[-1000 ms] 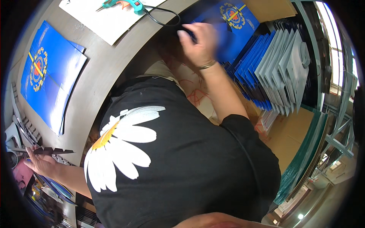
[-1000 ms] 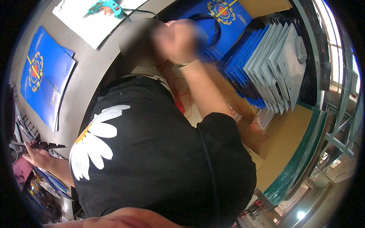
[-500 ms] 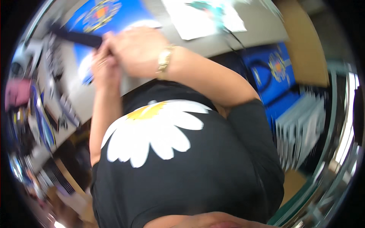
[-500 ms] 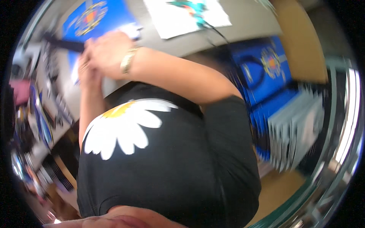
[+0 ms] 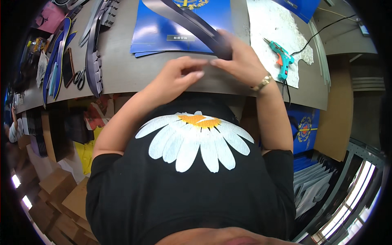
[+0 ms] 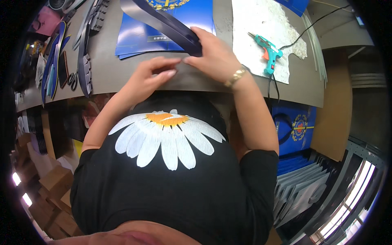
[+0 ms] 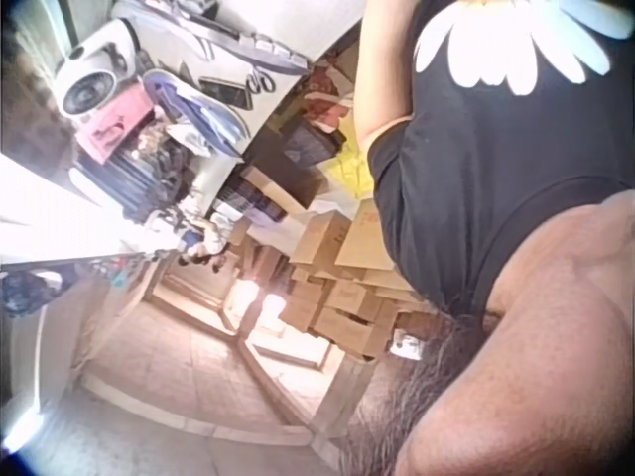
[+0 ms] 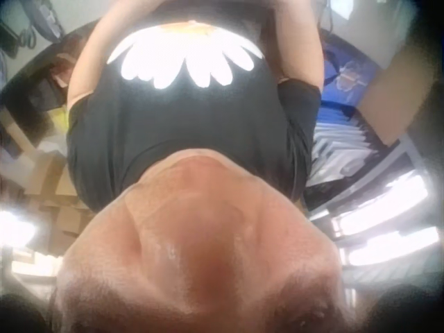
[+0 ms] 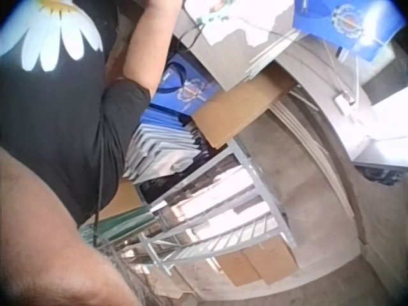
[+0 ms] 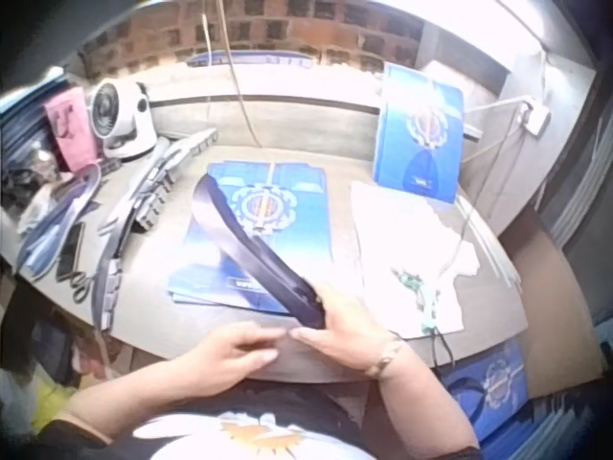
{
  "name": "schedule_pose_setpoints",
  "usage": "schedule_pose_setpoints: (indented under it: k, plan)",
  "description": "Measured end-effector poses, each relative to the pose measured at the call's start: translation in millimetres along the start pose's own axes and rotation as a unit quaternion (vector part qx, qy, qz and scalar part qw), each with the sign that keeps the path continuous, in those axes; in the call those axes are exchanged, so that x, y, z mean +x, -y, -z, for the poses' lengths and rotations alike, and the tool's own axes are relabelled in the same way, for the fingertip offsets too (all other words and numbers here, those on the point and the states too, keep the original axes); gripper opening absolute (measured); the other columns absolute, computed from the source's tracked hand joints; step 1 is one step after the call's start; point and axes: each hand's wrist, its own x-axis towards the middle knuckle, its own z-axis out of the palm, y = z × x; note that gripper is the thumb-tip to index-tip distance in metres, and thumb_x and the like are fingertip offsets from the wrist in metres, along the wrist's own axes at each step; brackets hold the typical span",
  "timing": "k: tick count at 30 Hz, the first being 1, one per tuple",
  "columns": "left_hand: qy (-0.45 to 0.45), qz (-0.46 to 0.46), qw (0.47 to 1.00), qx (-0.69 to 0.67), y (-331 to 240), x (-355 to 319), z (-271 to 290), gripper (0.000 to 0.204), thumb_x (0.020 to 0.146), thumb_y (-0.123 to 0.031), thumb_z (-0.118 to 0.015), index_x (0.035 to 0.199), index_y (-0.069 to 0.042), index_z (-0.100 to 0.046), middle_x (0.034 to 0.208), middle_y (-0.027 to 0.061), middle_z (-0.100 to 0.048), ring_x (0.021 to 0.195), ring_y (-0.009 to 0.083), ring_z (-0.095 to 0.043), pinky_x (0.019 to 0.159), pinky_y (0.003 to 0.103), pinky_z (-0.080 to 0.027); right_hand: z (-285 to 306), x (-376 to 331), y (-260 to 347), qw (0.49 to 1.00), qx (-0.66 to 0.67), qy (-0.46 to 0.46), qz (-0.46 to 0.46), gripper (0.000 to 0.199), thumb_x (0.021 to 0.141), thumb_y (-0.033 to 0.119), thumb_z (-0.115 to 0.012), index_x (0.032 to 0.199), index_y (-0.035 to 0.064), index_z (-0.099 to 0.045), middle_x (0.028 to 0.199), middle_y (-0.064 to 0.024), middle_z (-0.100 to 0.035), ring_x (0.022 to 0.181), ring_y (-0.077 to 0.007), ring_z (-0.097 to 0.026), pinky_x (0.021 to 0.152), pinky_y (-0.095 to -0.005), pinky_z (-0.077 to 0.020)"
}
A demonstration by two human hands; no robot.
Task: The person uses a hot glue gun to attach a dark plastic strip to the edge of a blue box. They repeatedly apply glue and press the strip into place, then retrieve another box from a stack to continue the process.
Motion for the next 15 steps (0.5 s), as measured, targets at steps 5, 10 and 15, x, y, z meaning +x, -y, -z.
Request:
schedule_pose_setpoints:
  k: [5,10,15]
  plan:
    - [-0.133,-0.267,0.811,0.503,-46.6,-3.3,49.3,0.062,0.077,-0.013,-0.079,0.136,-0.012,-0.060,0.121,0.0092,-0.066,0.115,0.0268,-0.061,0.102,0.038,-0.045,16.7,-20.1,-2.8,0.991,-0.077,0.074,0.084,0.058,0.075,0.012,-0.074,0.130,0.0084,-0.056,0.120,-0.0170,-0.064,0.111,-0.0360,-0.061,0.095,-0.0418,-0.0494]
    - [0.006,-0.175,0.872,0.456,-18.2,-12.0,63.4,0.069,0.074,-0.012,-0.080,0.139,-0.013,-0.058,0.110,0.0108,-0.063,0.104,0.0289,-0.059,0.093,0.039,-0.046,12.5,-24.3,4.0,0.979,-0.113,0.091,0.141,0.057,0.074,0.011,-0.077,0.128,0.0089,-0.057,0.107,-0.0152,-0.066,0.099,-0.0369,-0.062,0.086,-0.0447,-0.0500]
    - [-0.036,-0.132,0.907,0.399,-8.1,-31.3,39.7,0.060,0.070,-0.012,-0.082,0.127,-0.006,-0.064,0.093,0.0108,-0.060,0.090,0.0298,-0.059,0.081,0.042,-0.048,1.8,-38.8,1.1,0.988,-0.037,0.077,0.131,0.062,0.074,0.030,-0.083,0.126,0.0052,-0.059,0.106,-0.0157,-0.066,0.099,-0.0366,-0.062,0.086,-0.0435,-0.0497]
